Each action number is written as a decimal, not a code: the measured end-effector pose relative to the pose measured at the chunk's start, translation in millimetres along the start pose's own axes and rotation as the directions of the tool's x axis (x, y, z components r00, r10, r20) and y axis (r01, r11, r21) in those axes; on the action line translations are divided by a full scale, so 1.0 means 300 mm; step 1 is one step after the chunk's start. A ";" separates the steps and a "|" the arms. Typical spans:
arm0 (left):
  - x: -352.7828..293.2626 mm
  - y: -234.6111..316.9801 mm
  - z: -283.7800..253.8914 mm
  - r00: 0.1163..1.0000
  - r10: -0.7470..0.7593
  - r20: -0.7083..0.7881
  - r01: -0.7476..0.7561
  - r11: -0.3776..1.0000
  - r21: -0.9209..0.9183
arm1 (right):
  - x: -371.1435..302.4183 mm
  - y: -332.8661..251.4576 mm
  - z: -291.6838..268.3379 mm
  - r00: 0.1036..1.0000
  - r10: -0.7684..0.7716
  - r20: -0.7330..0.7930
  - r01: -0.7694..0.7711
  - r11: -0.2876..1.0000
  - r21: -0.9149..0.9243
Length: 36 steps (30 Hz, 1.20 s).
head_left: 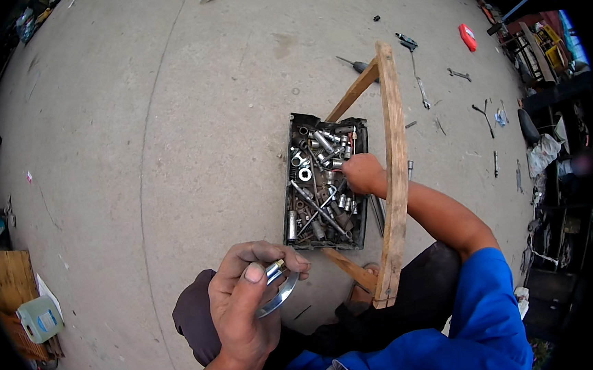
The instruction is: The person selects a socket from a toolbox and attaches it to a cordless impact wrench. They then walk to a three-wheeled vehicle and use the tool to remove a bolt from the floor panel near the driver's seat. The person then manually removes the floor mat and continues to work on the vehicle's interior components.
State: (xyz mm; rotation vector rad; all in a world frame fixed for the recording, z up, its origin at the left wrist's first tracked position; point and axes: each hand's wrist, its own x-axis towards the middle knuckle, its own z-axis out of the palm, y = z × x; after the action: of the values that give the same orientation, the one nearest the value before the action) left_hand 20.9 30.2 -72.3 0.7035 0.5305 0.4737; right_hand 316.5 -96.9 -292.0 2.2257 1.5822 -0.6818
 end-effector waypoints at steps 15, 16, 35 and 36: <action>0.014 -0.004 -0.009 0.999 -0.003 -0.039 0.004 0.999 0.035 | 0.112 0.050 0.107 0.987 0.122 -0.108 -0.028 0.779 0.627; 0.017 -0.005 0.009 0.997 -0.007 -0.078 0.012 0.998 0.063 | 0.108 0.050 0.119 0.973 0.161 -0.167 -0.046 0.839 0.542; 0.024 -0.001 0.023 0.988 -0.009 -0.155 0.026 0.994 0.107 | 0.125 -0.061 0.081 0.937 0.348 -0.018 -0.301 0.834 0.462; 0.025 0.000 0.020 0.989 -0.011 -0.150 0.027 0.994 0.110 | 0.120 -0.047 0.066 0.950 0.312 -0.001 -0.273 0.831 0.484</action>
State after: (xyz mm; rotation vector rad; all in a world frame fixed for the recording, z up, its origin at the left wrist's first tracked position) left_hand 30.3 31.7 -70.7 0.7728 0.7081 0.4840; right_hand 309.3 -74.1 -328.2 2.8068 1.1427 -0.9858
